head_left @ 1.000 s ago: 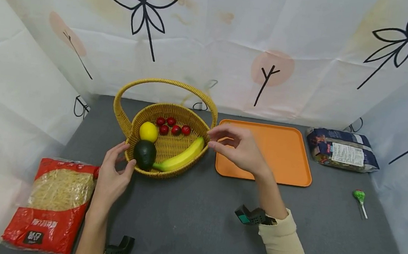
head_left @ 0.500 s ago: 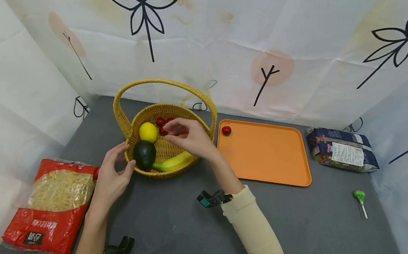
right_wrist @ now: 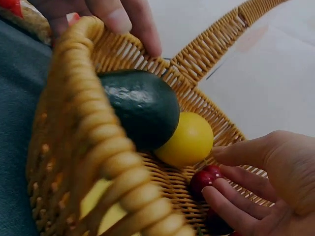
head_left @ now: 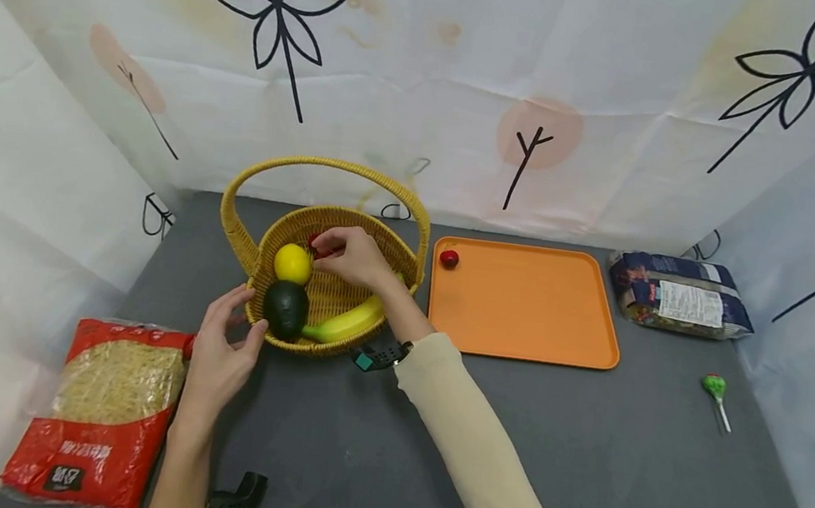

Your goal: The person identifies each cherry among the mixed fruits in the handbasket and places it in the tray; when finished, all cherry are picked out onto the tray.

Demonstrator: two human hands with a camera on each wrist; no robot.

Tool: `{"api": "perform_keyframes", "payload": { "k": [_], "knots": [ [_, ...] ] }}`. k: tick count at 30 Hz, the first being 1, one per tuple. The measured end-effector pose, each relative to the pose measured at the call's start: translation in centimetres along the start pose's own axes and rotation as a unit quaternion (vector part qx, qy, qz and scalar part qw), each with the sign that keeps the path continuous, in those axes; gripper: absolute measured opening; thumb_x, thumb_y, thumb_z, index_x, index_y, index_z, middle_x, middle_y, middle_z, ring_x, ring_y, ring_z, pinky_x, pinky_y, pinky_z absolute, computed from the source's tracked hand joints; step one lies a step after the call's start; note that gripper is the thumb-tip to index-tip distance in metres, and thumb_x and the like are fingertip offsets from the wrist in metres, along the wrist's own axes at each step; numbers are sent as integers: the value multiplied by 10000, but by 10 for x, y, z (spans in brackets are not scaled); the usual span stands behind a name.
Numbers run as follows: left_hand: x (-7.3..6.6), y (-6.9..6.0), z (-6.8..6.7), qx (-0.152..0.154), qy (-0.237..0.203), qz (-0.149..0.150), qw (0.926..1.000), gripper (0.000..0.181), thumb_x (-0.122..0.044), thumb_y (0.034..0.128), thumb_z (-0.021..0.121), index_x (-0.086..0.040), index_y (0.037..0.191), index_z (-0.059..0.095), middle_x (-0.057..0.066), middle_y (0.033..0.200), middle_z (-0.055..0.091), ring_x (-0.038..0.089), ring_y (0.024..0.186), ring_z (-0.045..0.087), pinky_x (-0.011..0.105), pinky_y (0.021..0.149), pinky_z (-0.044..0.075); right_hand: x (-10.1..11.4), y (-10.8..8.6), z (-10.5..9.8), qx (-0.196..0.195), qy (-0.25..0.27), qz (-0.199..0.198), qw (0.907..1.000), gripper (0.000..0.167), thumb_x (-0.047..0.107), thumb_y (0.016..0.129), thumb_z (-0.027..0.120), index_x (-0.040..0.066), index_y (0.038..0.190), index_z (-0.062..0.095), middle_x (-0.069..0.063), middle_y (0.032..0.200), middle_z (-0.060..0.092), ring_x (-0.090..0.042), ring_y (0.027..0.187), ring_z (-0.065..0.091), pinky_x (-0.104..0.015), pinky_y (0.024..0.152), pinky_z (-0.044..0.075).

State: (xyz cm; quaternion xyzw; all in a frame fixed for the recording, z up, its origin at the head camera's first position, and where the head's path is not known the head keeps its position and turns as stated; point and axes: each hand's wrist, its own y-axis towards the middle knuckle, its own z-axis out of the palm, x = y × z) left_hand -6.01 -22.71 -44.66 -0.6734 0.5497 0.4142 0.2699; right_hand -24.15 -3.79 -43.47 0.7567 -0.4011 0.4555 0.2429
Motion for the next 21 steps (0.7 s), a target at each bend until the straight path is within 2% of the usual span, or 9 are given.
{"api": "perform_keyframes", "payload": {
  "k": [5, 14, 21],
  "knots": [
    [0, -1, -1, -13, 14, 22, 10000, 529, -90, 1060, 662, -15, 1567, 527, 207, 1703, 413, 502, 1362, 589, -43, 793, 438, 2, 6, 1, -76, -93, 240, 9996, 301, 87, 982, 799, 20, 1274, 765, -156, 1272, 781, -300, 1185, 738, -341, 984, 617],
    [-2, -1, -1, -21, 6, 9, 10000, 533, -88, 1056, 669, -21, 1566, 530, 204, 1704, 414, 499, 1360, 588, -48, 794, 435, -3, 13, 6, -103, -436, 299, 9985, 305, 101, 961, 828, 41, 1257, 784, -137, 1291, 779, -288, 1180, 711, -330, 1004, 597],
    [-2, 0, 0, -5, -32, 0, 10000, 531, -94, 1059, 663, -24, 1568, 529, 199, 1710, 408, 498, 1369, 582, -52, 798, 435, -7, 15, 7, -11, -358, 470, 9983, 338, 73, 963, 818, 69, 1299, 774, -124, 1339, 760, -286, 1197, 700, -329, 972, 614]
  ]
}}
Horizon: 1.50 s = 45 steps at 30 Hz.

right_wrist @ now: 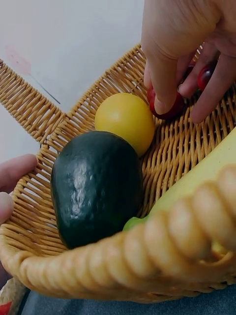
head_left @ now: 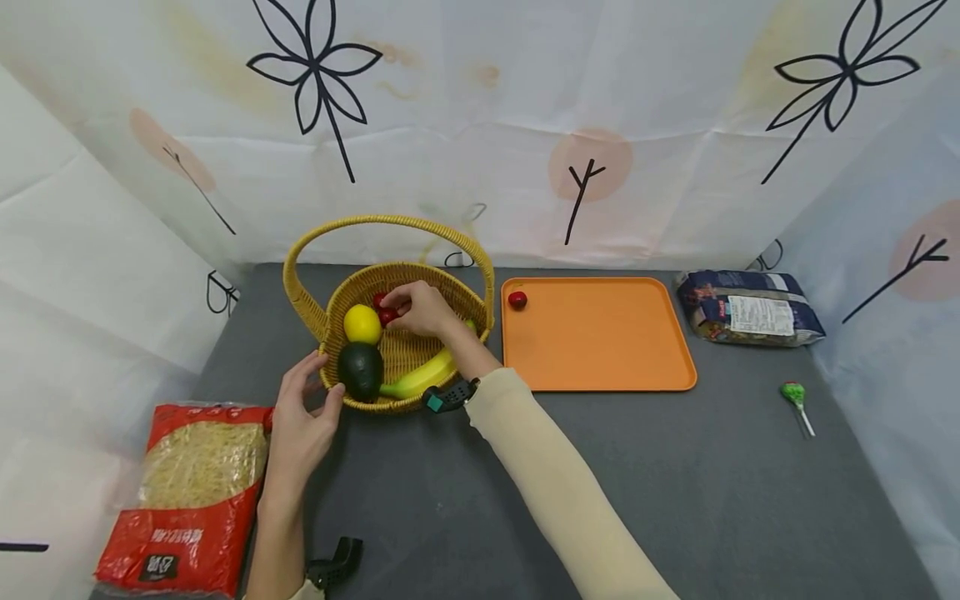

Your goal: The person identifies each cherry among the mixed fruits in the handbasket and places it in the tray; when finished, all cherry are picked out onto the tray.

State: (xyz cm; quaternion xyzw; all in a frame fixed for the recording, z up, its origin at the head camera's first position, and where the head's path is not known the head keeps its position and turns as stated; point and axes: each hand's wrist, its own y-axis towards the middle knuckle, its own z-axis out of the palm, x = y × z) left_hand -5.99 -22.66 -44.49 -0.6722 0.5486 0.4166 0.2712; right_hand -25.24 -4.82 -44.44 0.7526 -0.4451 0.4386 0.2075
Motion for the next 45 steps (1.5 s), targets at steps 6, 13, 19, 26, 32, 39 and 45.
{"api": "perform_keyframes", "payload": {
  "k": [6, 13, 19, 26, 32, 39, 45],
  "knots": [
    [0, 0, 0, 16, -2, -11, 10000, 533, -89, 1059, 661, -19, 1569, 523, 203, 1711, 403, 499, 1370, 581, -50, 798, 437, -1, -1, -1, 136, 205, 55, 9997, 337, 20, 963, 800, 48, 1297, 766, -146, 1317, 751, -293, 1145, 708, -301, 789, 660],
    [1, 1, 0, 40, 43, -29, 10000, 541, -94, 1058, 661, -17, 1574, 519, 201, 1713, 401, 486, 1368, 581, -37, 799, 442, -3, -1, -2, 295, 279, 162, 9990, 361, 37, 933, 840, 56, 1287, 771, -152, 1256, 747, -265, 1043, 721, -291, 729, 657],
    [-1, -1, -1, 32, 130, 20, 9999, 532, -111, 1059, 668, -24, 1566, 532, 203, 1697, 422, 466, 1347, 604, -4, 812, 469, -3, -1, -2, 331, 291, 146, 9989, 359, 46, 945, 831, 55, 1298, 765, -160, 1271, 744, -274, 1020, 724, -313, 720, 666],
    [-1, -1, -1, 24, 66, -7, 10000, 528, -98, 1057, 668, -19, 1562, 533, 204, 1699, 419, 479, 1358, 598, -33, 804, 446, -2, -2, -4, 272, 471, 99, 9985, 340, 44, 961, 812, 43, 1297, 765, -165, 1288, 745, -302, 972, 753, -339, 698, 671],
    [0, 0, 0, 44, 34, -37, 10000, 534, -85, 1058, 659, -12, 1568, 521, 210, 1706, 405, 489, 1366, 585, -53, 796, 428, 3, -7, -10, 117, 706, 29, 9974, 355, 77, 968, 814, 51, 1317, 754, -162, 1313, 736, -334, 888, 776, -388, 705, 678],
    [0, 0, -2, 70, 44, 8, 10000, 546, -95, 1057, 673, -4, 1572, 517, 229, 1705, 401, 501, 1352, 587, -35, 786, 427, 13, -23, -20, -10, 843, -92, 9964, 355, 125, 979, 814, 86, 1326, 748, -151, 1327, 733, -432, 797, 786, -403, 737, 677],
    [-1, -1, 0, 27, 29, 3, 10000, 530, -83, 1057, 660, -9, 1565, 526, 214, 1704, 407, 487, 1352, 591, -39, 790, 436, 16, -44, -35, 212, 1311, -604, 9893, 372, 74, 984, 789, 43, 1350, 726, -198, 1317, 721, -495, 911, 781, -553, 888, 655]
  ]
}}
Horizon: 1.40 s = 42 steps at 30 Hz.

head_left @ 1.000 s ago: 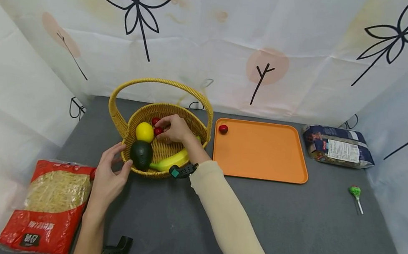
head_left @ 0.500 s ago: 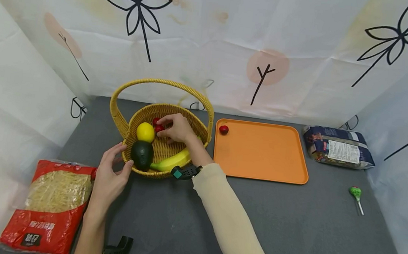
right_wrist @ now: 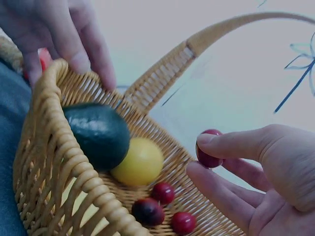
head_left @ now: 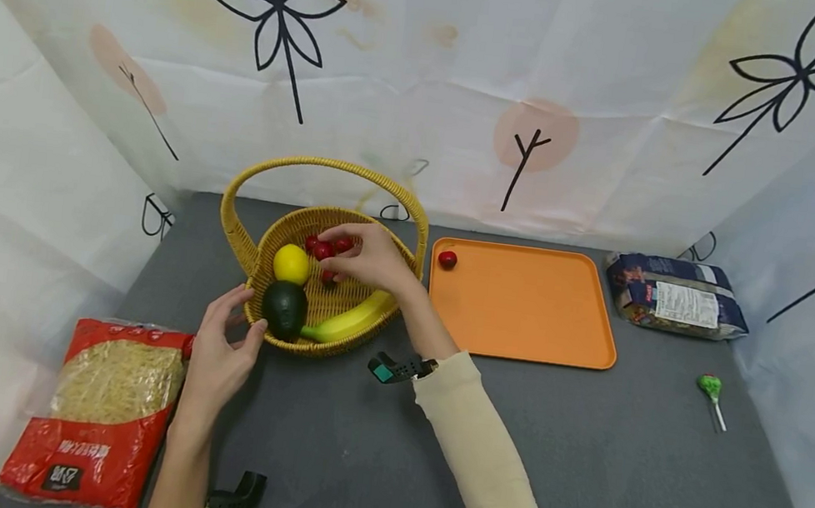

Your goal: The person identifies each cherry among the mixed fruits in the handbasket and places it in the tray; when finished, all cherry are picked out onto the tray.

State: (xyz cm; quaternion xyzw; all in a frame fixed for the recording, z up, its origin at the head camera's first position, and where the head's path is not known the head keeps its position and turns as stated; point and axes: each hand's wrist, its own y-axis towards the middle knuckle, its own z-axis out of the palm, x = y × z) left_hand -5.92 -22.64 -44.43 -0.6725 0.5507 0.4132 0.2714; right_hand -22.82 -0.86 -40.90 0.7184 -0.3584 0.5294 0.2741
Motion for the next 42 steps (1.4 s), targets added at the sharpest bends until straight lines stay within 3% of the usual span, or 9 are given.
{"api": "perform_keyframes", "payload": {
  "k": [3, 8, 14, 18, 23, 29, 32, 35, 42],
  "knots": [
    [0, 1, 0, -3, 1, -9, 10000, 532, -81, 1056, 657, -6, 1566, 524, 214, 1707, 403, 492, 1356, 587, -40, 793, 438, 6, -14, -7, 135, 76, -305, 9994, 371, 65, 980, 786, 46, 1346, 727, -171, 1339, 702, -427, 907, 800, -509, 874, 665],
    [1, 1, 1, -2, -7, -11, 10000, 532, -81, 1058, 654, -11, 1569, 520, 205, 1714, 397, 486, 1361, 582, -47, 797, 431, 18, -43, -21, 227, -234, -938, 9951, 355, 79, 967, 806, 63, 1317, 745, -127, 1351, 696, -209, 926, 812, -272, 743, 615],
    [1, 2, 2, -19, 30, 12, 10000, 531, -77, 1055, 656, -9, 1565, 522, 202, 1712, 402, 486, 1362, 585, -49, 799, 424, 25, -82, -46, 290, -557, -1468, 9872, 353, 38, 940, 823, 44, 1285, 746, -140, 1316, 720, -242, 1062, 771, -364, 817, 669],
    [0, 2, 2, -21, 37, -3, 10000, 531, -77, 1053, 656, -12, 1564, 526, 198, 1713, 402, 484, 1363, 587, -44, 799, 424, 21, -110, -70, 320, -617, -1295, 9891, 350, 32, 946, 816, 66, 1286, 741, -119, 1305, 697, -253, 1099, 733, -405, 876, 672],
    [1, 2, 2, -36, 39, -3, 10000, 528, -77, 1054, 654, -14, 1562, 528, 195, 1713, 405, 482, 1365, 587, -41, 801, 426, 5, -136, -104, 153, -676, -1012, 9924, 332, 30, 958, 802, 90, 1279, 744, -104, 1318, 691, -248, 1140, 721, -337, 932, 656],
    [1, 2, 2, -77, 78, 17, 9999, 524, -81, 1053, 660, -12, 1556, 534, 196, 1710, 411, 483, 1359, 594, -49, 804, 419, -27, -149, -138, 64, -600, -773, 9952, 304, -9, 961, 776, 34, 1258, 728, -195, 1297, 712, -312, 1146, 736, -320, 953, 645],
    [2, 2, 2, -76, 79, 14, 9999, 525, -78, 1053, 659, -10, 1558, 531, 197, 1710, 410, 483, 1358, 592, -50, 807, 419, -47, -146, -149, -331, -734, -357, 9961, 318, 15, 969, 778, 28, 1282, 725, -215, 1321, 708, -394, 1185, 727, -258, 915, 634],
    [2, 1, 2, -77, 85, 14, 9999, 527, -75, 1053, 657, -9, 1560, 529, 199, 1710, 409, 486, 1357, 589, -52, 807, 420, -68, -138, -155, -870, -1042, 83, 9907, 336, 38, 979, 779, 23, 1310, 721, -230, 1375, 688, -469, 1219, 717, -259, 891, 637],
    [3, 1, 1, -78, 93, 17, 9999, 521, -87, 1056, 665, -15, 1556, 536, 192, 1706, 418, 475, 1350, 594, -47, 810, 424, -104, -117, -158, -1736, -1956, 606, 9633, 335, 52, 978, 792, 26, 1308, 738, -227, 1394, 677, -463, 1254, 695, -560, 1016, 593]
  ]
}}
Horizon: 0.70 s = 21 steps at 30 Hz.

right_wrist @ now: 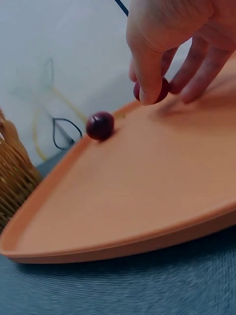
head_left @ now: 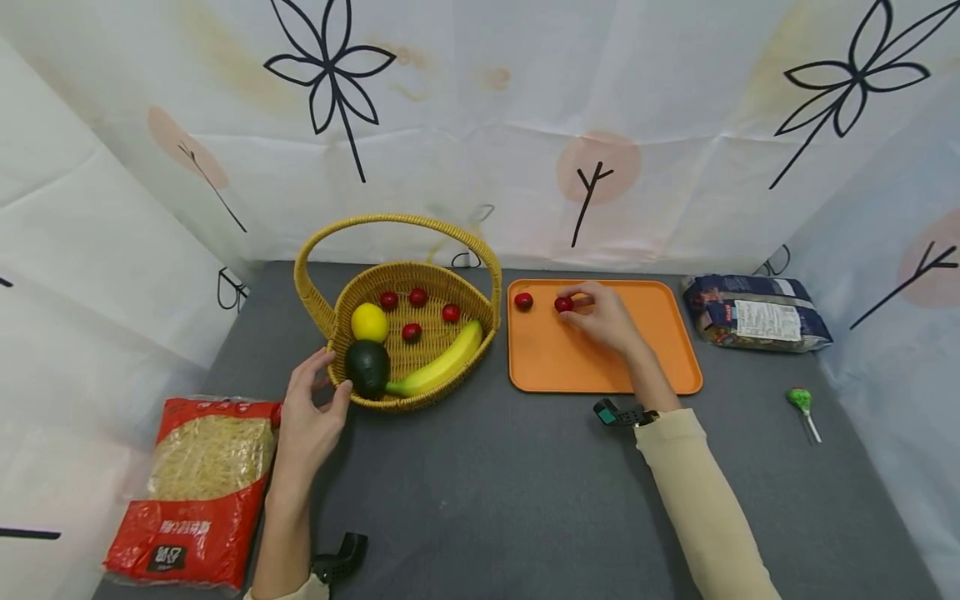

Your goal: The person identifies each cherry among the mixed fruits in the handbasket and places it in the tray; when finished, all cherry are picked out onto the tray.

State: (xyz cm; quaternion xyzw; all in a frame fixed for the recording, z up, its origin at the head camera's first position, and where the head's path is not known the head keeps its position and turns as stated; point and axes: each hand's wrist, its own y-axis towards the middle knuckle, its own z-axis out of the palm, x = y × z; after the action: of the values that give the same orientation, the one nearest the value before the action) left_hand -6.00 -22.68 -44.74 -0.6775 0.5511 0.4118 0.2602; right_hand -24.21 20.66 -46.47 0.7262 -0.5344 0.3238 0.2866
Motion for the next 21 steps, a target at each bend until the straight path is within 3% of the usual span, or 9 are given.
{"api": "perform_keyframes", "payload": {
  "k": [6, 15, 21],
  "knots": [
    [-1, -1, 0, 14, 18, 39, 10000, 518, -98, 1059, 667, -23, 1556, 543, 190, 1700, 426, 463, 1332, 603, -33, 810, 421, -9, 9, 4, -117, -98, -1, 9999, 348, 60, 986, 787, 5, 1325, 731, -254, 1393, 656, -463, 1250, 682, -602, 1077, 544],
    [0, 1, 0, 43, -10, -51, 10000, 524, -81, 1056, 658, -13, 1559, 531, 191, 1712, 409, 476, 1354, 588, -48, 800, 419, -10, 14, -1, 33, -200, -41, 9998, 401, 85, 980, 803, 24, 1366, 713, -254, 1426, 651, -466, 1286, 667, -624, 1116, 511],
    [0, 1, 0, 46, -26, -62, 10000, 523, -85, 1058, 655, -16, 1561, 529, 190, 1715, 404, 473, 1354, 585, -50, 803, 423, -1, 7, -7, 19, 54, 16, 10000, 402, 129, 997, 794, 64, 1385, 711, -195, 1477, 652, -446, 1314, 670, -556, 1017, 585]
  ]
}}
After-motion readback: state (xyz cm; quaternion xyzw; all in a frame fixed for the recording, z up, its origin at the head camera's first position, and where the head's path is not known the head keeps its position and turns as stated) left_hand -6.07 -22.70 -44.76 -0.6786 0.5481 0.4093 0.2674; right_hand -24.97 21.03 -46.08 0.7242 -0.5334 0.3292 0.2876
